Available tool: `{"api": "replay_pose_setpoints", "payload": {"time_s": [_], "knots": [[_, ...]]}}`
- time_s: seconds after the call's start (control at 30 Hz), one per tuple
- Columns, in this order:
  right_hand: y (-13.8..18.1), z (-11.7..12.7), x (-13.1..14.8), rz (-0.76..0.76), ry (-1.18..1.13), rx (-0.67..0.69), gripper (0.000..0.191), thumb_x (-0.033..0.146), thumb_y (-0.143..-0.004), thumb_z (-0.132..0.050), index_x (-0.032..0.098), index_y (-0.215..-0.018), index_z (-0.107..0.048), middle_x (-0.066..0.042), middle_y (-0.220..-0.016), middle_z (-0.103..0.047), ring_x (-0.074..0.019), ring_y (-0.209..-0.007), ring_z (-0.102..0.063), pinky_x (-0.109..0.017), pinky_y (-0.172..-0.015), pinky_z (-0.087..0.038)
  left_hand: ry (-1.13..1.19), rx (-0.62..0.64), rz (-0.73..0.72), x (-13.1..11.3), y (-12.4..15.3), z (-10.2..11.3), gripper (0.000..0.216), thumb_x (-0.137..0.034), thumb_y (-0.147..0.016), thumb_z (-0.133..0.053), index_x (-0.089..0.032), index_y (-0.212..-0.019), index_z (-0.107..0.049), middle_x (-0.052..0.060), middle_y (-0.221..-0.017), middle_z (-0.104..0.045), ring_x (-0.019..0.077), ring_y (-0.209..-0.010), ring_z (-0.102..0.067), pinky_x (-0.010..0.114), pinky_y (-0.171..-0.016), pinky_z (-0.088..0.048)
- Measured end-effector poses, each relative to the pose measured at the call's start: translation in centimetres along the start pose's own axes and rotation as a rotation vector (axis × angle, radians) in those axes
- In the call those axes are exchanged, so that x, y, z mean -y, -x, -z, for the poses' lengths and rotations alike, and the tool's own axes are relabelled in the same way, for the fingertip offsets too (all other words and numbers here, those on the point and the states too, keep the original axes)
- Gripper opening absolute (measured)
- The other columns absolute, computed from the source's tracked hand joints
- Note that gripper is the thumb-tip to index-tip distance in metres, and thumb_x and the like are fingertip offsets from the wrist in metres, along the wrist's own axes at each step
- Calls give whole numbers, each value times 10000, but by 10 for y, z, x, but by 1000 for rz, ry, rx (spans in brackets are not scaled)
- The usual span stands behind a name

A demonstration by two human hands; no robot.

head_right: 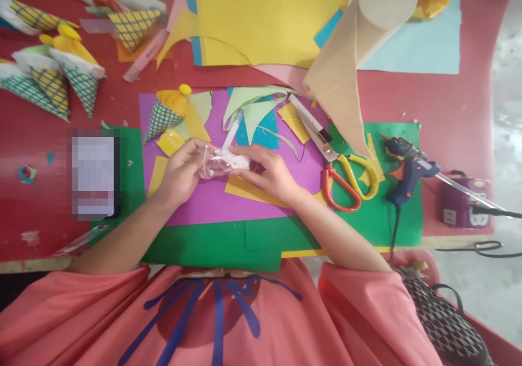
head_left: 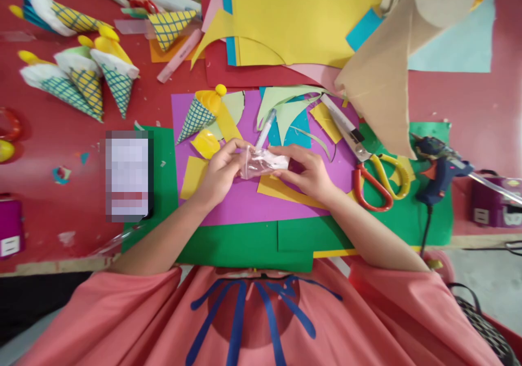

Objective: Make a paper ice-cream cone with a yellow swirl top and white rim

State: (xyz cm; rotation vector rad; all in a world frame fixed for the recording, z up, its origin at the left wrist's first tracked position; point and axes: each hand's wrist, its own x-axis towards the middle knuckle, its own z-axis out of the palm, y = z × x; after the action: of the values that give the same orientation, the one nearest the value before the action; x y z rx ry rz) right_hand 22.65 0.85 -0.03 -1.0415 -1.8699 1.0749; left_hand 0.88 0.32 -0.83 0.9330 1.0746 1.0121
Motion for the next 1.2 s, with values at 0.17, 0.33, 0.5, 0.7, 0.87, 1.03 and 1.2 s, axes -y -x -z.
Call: {"api": "replay_pose_setpoints", "payload": {"time_s": [0.17, 0.33, 0.5, 0.7, 0.87, 1.03, 1.2], "knots": [[0, 1, -1, 37, -18, 7, 323, 469, -922, -641, 197, -1054, -753, -45, -905, -757, -126, -710, -648, -243, -610, -484, -56, 2, -29, 0, 1, 2, 233, -433, -840, -713, -218, -908, -655, -13, -836, -711, 113, -674, -686, 206, -603, -580], [0, 1, 0, 50, -70, 5, 250, 409, -939, -636, 189, -950, -754, -42, -864, -763, -128, -721, -661, -246, -631, -487, -175, 168, -167, -5, 9, -2, 432, -522, -851, -675, -265, -1195, -623, 48, -1103, -725, 179, -923, -723, 280, -754, -613], [4, -2, 2, -84, -184, 25, 487, 521, -891, -664, 201, -1257, -627, -48, -929, -719, -113, -659, -596, -239, -554, -455, -456, 93, -351, -11, 12, -11, 292, -347, -788, -795, -233, -1036, -690, 12, -1013, -742, 137, -926, -707, 221, -778, -582], [3, -1, 2, -58, -161, 0, 373, 446, -891, -689, 190, -1162, -674, -22, -854, -697, -102, -664, -596, -227, -571, -472, -226, 9, -232, -9, 8, -12, 235, -378, -782, -799, -201, -882, -682, -12, -870, -717, 103, -672, -695, 204, -573, -584], [2, 0, 5, -89, -124, -26, 344, 441, -882, -702, 160, -1078, -734, -35, -843, -753, -97, -635, -615, -227, -581, -486, -242, 52, -250, -8, 8, -10, 218, -366, -804, -782, -192, -867, -667, 9, -908, -723, 116, -724, -710, 229, -632, -601], [3, -1, 5, -113, -163, -35, 287, 428, -889, -693, 161, -970, -759, -62, -897, -785, -106, -661, -651, -232, -591, -498, -586, 126, -517, -10, 11, -8, 403, -328, -782, -804, -283, -1163, -678, 40, -1202, -683, 189, -1162, -652, 334, -979, -566], [4, -5, 6, -166, -282, -20, 260, 419, -891, -695, 164, -918, -742, -64, -878, -776, -120, -698, -680, -246, -624, -528, -625, 109, -540, -10, 13, -12, 183, -295, -841, -751, -241, -1014, -732, 38, -1031, -740, 146, -977, -700, 268, -840, -577]]}}
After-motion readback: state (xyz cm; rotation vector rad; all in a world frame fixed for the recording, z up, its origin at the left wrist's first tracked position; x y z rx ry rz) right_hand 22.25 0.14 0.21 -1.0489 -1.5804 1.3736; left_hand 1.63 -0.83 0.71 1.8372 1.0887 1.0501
